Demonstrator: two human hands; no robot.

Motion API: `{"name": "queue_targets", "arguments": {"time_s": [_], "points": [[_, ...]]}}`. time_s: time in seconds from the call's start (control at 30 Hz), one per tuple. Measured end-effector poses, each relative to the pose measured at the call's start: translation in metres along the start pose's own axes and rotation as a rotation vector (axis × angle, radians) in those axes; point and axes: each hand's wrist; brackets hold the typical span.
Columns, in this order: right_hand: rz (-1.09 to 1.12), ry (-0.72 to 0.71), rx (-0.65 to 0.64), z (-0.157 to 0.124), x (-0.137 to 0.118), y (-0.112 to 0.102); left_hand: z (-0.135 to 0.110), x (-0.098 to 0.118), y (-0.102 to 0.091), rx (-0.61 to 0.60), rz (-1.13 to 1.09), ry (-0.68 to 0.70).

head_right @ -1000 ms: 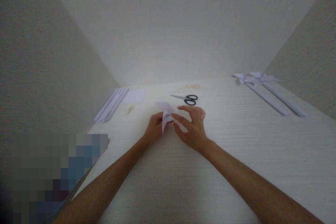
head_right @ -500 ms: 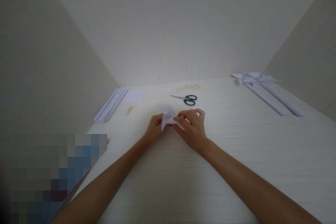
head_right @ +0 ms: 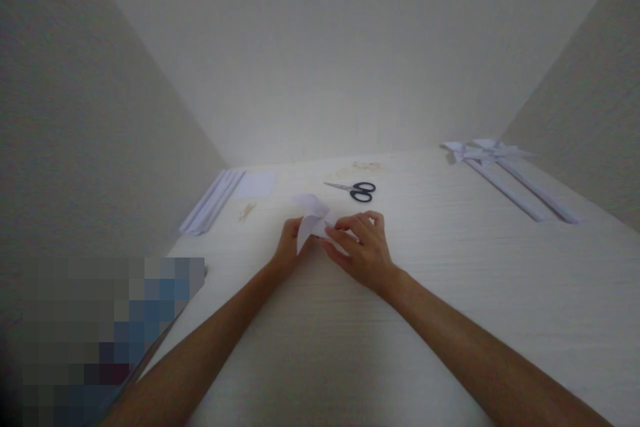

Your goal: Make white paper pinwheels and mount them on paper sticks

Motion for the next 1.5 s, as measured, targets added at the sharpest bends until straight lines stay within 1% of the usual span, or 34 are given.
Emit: {"name": "queue_targets", "arguments": {"time_s": [0.13,0.27,0.33,0.4,0.5,0.57,0.67,0.7,0.77,0.87,0.93,1.0,1.07,1.13,1.2,1.27,1.37,1.4,1.43,1.5], "points": [[0.057,0.023,-0.019,0.0,-0.002,-0.001,-0.001,0.001,0.0,0.005,-0.001,0.012],[0.101,0.029,-0.03,0.0,-0.003,-0.003,-0.001,0.003,0.0,-0.02,-0.008,0.041],[0.171,0.083,-0.014,0.001,-0.002,-0.006,-0.001,0.004,-0.002,-0.047,0.012,0.045],[0.284,0.208,0.016,0.002,0.0,-0.007,-0.001,0.004,-0.005,-0.089,0.026,0.031],[0.514,0.486,0.064,0.004,0.01,-0.005,0.0,0.002,-0.009,-0.178,0.028,0.008],[0.691,0.673,0.07,0.005,0.018,0.001,0.0,0.0,-0.012,-0.246,0.03,0.02],[1.022,0.917,-0.016,0.005,0.025,0.01,0.0,0.0,-0.013,-0.308,0.043,0.034],[1.12,0.974,-0.056,0.006,0.025,0.012,0.0,0.001,-0.012,-0.321,0.055,0.025],[1.257,1.044,-0.154,0.008,0.021,0.012,0.0,0.005,-0.011,-0.353,0.081,0.0],[1.355,1.092,-0.317,0.01,0.014,0.009,-0.001,0.008,-0.01,-0.408,0.093,-0.029],[1.383,1.103,-0.359,0.01,0.012,0.007,-0.001,0.006,-0.011,-0.423,0.087,-0.056],[1.392,1.093,-0.348,0.008,0.013,0.007,-0.001,0.003,-0.012,-0.402,0.085,-0.114],[1.388,1.067,-0.312,0.006,0.014,0.009,-0.001,-0.001,-0.013,-0.349,0.069,-0.191],[1.381,1.047,-0.27,0.005,0.016,0.011,0.0,-0.003,-0.012,-0.275,-0.002,-0.259],[1.384,1.038,-0.245,0.004,0.016,0.011,0.001,-0.002,-0.009,-0.22,-0.121,-0.303],[1.38,1.021,-0.231,0.004,0.015,0.011,0.002,-0.001,-0.006,-0.187,-0.225,-0.307],[1.346,0.963,-0.228,0.005,0.015,0.009,0.003,-0.001,-0.005,-0.126,-0.316,-0.256],[1.336,0.952,-0.221,0.006,0.015,0.008,0.003,-0.001,-0.005,-0.083,-0.365,-0.249],[1.335,0.954,-0.208,0.006,0.015,0.008,0.002,-0.002,-0.006,-0.07,-0.395,-0.252],[1.355,0.997,-0.173,0.007,0.015,0.008,0.002,-0.003,-0.007,-0.064,-0.356,-0.244]]}}
Point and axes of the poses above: each hand's wrist, its own z-axis towards the middle knuckle, its own y-axis out of the palm, x = y × z, and after that the axes turned 3 degrees about y, right-handed
